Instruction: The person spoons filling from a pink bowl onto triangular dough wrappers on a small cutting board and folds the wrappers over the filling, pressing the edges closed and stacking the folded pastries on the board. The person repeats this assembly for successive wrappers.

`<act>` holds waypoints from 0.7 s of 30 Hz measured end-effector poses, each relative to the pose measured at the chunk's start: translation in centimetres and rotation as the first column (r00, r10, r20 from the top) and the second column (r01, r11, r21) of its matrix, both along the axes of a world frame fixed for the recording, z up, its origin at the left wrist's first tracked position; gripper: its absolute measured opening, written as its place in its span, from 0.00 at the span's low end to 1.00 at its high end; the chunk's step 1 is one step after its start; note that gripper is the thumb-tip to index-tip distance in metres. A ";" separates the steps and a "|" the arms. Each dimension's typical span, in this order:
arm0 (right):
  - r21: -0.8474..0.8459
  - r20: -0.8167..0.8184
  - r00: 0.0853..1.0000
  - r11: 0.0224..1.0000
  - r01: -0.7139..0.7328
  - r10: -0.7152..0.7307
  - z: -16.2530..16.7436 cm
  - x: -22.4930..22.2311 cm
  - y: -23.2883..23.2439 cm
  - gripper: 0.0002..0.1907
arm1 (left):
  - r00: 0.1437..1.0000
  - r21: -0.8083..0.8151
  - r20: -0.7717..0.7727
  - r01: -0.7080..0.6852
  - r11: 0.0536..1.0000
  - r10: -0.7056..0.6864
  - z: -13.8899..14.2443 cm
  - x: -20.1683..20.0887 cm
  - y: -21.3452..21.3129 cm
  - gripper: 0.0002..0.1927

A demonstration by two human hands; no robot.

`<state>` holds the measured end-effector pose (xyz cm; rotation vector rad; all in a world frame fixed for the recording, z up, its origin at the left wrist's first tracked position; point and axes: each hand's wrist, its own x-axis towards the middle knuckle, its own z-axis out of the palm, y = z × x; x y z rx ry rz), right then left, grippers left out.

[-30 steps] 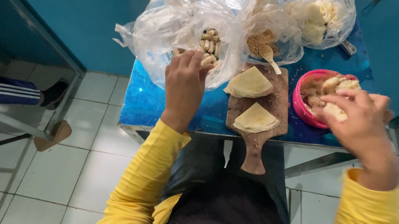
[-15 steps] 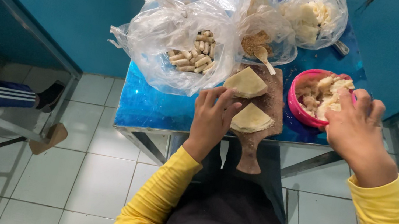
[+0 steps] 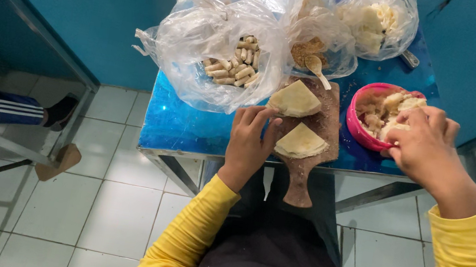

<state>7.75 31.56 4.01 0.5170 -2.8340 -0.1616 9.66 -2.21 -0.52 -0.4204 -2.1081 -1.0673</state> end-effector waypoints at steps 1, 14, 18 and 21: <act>-0.024 0.003 1.000 1.000 0.004 -0.004 -0.1 0.0 0.2 0.10 | 1.000 0.000 -0.005 -0.003 1.000 0.003 0.0 0.0 0.0 0.10; 0.005 0.090 0.996 1.000 -0.009 0.009 -1.7 -1.9 2.1 0.09 | 1.000 -0.018 -0.006 0.001 1.000 -0.001 0.5 0.2 0.1 0.08; -0.001 0.099 0.995 1.000 -0.021 0.021 -1.0 -2.0 2.1 0.07 | 1.000 -0.016 0.001 -0.001 1.000 0.001 0.5 0.1 0.0 0.08; -0.068 0.080 0.996 0.997 -0.030 0.036 -0.3 -1.5 1.9 0.11 | 1.000 -0.015 0.003 -0.004 1.000 0.004 0.4 0.1 0.0 0.07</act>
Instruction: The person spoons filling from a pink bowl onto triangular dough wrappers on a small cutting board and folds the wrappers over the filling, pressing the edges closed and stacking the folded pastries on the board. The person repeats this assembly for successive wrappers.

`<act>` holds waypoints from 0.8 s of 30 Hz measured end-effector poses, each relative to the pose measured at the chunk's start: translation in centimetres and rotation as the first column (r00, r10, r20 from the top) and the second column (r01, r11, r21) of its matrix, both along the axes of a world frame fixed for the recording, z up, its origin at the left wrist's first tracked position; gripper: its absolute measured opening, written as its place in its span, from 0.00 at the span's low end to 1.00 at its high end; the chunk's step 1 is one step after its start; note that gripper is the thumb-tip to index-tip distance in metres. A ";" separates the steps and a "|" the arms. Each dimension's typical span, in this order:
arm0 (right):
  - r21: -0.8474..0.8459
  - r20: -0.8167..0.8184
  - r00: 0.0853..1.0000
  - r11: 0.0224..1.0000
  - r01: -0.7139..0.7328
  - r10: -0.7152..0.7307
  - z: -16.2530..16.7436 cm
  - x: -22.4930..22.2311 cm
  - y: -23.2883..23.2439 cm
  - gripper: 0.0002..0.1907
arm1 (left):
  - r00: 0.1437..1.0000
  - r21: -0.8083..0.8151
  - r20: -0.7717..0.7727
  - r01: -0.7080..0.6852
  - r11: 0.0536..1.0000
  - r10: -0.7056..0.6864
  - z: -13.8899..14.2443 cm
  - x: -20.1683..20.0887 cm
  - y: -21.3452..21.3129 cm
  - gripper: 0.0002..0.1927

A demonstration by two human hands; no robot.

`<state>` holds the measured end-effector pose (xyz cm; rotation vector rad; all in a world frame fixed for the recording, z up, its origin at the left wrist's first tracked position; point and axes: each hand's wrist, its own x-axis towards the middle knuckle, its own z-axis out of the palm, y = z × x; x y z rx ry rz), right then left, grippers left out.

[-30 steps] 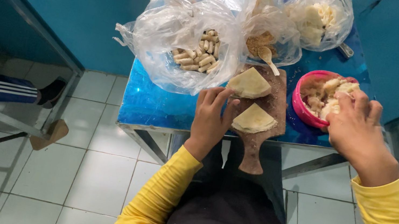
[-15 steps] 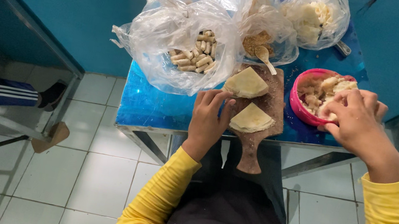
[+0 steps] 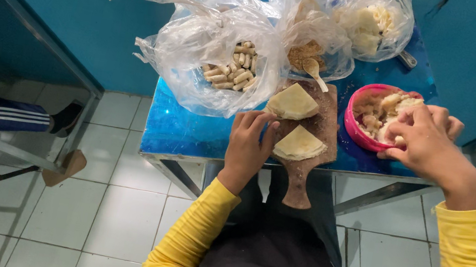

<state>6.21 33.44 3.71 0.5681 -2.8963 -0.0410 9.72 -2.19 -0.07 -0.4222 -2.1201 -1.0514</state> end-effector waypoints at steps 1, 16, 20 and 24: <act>0.002 0.007 1.000 1.000 0.014 -0.014 0.3 0.1 -0.2 0.14 | 1.000 0.000 0.001 0.001 1.000 -0.001 0.0 0.0 0.0 0.07; 0.009 0.121 0.993 1.000 -0.010 0.009 0.2 -0.9 0.0 0.10 | 1.000 -0.011 0.011 0.020 1.000 -0.020 0.0 0.0 0.1 0.07; -0.042 0.038 0.998 0.998 -0.049 0.050 -1.1 -1.3 1.0 0.14 | 0.998 -0.024 0.009 0.063 0.998 -0.063 0.4 0.2 0.0 0.08; -0.055 0.004 1.000 0.998 -0.012 0.012 -1.0 -0.9 0.9 0.24 | 0.989 -0.065 -0.002 0.144 0.987 -0.145 0.7 0.5 -0.2 0.09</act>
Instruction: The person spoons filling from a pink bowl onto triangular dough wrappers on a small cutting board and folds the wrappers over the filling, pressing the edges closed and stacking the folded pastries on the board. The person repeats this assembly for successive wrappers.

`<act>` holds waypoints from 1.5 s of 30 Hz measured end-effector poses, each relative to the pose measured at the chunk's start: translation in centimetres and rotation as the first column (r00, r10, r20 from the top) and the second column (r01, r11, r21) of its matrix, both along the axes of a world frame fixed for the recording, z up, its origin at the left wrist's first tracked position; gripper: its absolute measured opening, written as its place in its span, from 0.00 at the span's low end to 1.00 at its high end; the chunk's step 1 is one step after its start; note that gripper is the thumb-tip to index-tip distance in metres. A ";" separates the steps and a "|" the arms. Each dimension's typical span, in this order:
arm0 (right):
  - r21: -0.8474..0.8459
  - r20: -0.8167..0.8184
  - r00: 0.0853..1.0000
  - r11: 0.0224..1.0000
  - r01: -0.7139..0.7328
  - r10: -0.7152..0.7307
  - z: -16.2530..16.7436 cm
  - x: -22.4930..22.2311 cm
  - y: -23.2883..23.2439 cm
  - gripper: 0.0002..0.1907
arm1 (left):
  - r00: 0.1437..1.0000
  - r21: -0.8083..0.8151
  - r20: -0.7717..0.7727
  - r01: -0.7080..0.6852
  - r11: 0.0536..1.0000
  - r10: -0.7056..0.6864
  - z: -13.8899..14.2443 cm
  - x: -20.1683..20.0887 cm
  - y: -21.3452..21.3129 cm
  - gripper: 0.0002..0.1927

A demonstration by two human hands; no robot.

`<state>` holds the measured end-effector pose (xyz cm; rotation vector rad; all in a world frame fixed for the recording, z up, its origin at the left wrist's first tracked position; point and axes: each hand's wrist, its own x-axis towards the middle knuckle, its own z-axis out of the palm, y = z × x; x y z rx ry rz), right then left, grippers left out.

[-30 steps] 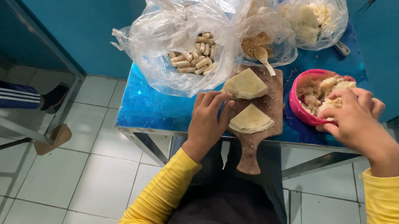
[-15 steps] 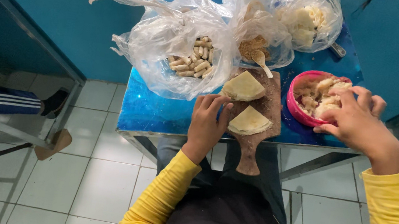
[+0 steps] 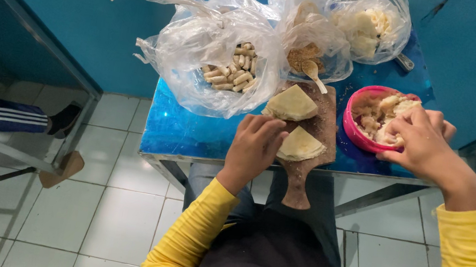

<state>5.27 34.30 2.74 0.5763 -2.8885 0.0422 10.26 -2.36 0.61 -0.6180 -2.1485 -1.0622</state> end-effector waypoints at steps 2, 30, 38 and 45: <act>-0.009 -0.032 0.999 1.000 -0.007 0.007 0.7 0.8 -0.6 0.30 | 0.999 -0.050 -0.014 0.048 0.998 -0.049 0.1 0.1 -0.2 0.09; 0.271 -0.394 0.887 0.953 -0.138 0.241 0.9 3.6 -13.0 0.16 | 0.989 -0.191 -0.006 0.141 0.971 -0.145 0.0 0.2 -0.4 0.06; 0.253 -0.416 0.850 0.939 -0.232 0.322 -0.4 3.2 -13.7 0.28 | 0.991 -0.200 -0.018 0.129 0.971 -0.135 -0.1 0.3 -0.4 0.06; 0.361 -0.492 0.827 0.928 -0.092 0.273 0.0 2.6 -14.5 0.20 | 0.990 -0.198 -0.021 0.131 0.971 -0.138 -0.2 0.2 -0.5 0.06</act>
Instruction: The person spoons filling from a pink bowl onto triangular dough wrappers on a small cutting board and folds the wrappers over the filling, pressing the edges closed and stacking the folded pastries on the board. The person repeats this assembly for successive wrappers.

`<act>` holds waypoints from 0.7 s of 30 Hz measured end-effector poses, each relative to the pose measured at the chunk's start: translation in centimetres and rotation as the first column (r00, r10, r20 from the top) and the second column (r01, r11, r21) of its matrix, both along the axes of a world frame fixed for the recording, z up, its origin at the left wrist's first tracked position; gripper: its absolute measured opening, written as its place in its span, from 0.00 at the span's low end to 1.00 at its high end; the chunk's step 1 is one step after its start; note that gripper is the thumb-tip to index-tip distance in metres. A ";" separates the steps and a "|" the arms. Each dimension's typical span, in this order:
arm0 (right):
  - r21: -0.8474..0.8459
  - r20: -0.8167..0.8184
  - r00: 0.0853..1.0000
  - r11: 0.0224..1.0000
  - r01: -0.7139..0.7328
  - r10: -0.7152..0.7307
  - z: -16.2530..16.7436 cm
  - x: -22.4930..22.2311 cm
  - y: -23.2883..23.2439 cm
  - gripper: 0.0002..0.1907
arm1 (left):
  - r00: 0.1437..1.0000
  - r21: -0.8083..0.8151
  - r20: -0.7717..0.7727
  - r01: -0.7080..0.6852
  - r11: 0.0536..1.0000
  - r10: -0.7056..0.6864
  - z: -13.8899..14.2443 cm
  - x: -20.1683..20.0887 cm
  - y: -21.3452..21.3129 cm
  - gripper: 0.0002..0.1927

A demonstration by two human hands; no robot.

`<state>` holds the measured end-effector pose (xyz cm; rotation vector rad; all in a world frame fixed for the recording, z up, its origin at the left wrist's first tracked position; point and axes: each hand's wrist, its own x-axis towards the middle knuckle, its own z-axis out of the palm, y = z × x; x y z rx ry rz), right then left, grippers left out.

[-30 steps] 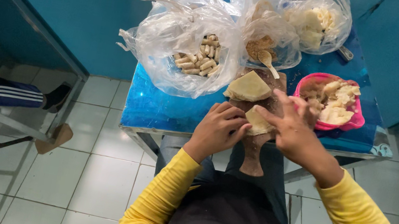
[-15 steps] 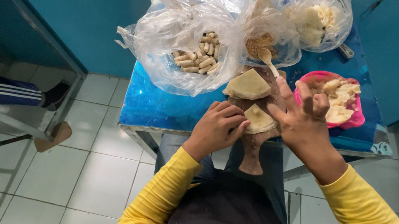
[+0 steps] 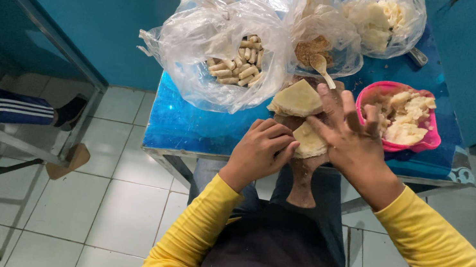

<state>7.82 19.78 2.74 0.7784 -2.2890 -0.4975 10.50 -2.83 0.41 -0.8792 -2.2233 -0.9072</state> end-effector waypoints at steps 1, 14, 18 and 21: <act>-0.009 -0.003 1.000 1.000 0.014 -0.014 0.1 0.2 0.1 0.20 | 1.000 0.003 -0.006 0.001 1.000 -0.001 0.0 0.0 0.0 0.06; 0.219 -0.155 0.985 0.970 0.105 -0.072 -0.7 1.4 -1.2 0.26 | 1.000 0.012 -0.008 0.011 1.000 -0.010 -0.1 0.0 -0.1 0.05; 0.138 -0.094 0.981 0.974 0.182 -0.171 -0.6 1.6 -1.0 0.22 | 1.000 0.007 -0.013 0.016 1.000 -0.016 0.0 0.0 -0.2 0.05; 0.033 -0.029 0.983 0.983 0.181 -0.180 -0.6 2.1 -0.2 0.23 | 1.000 0.019 -0.013 0.019 1.000 -0.019 -0.1 0.0 -0.1 0.05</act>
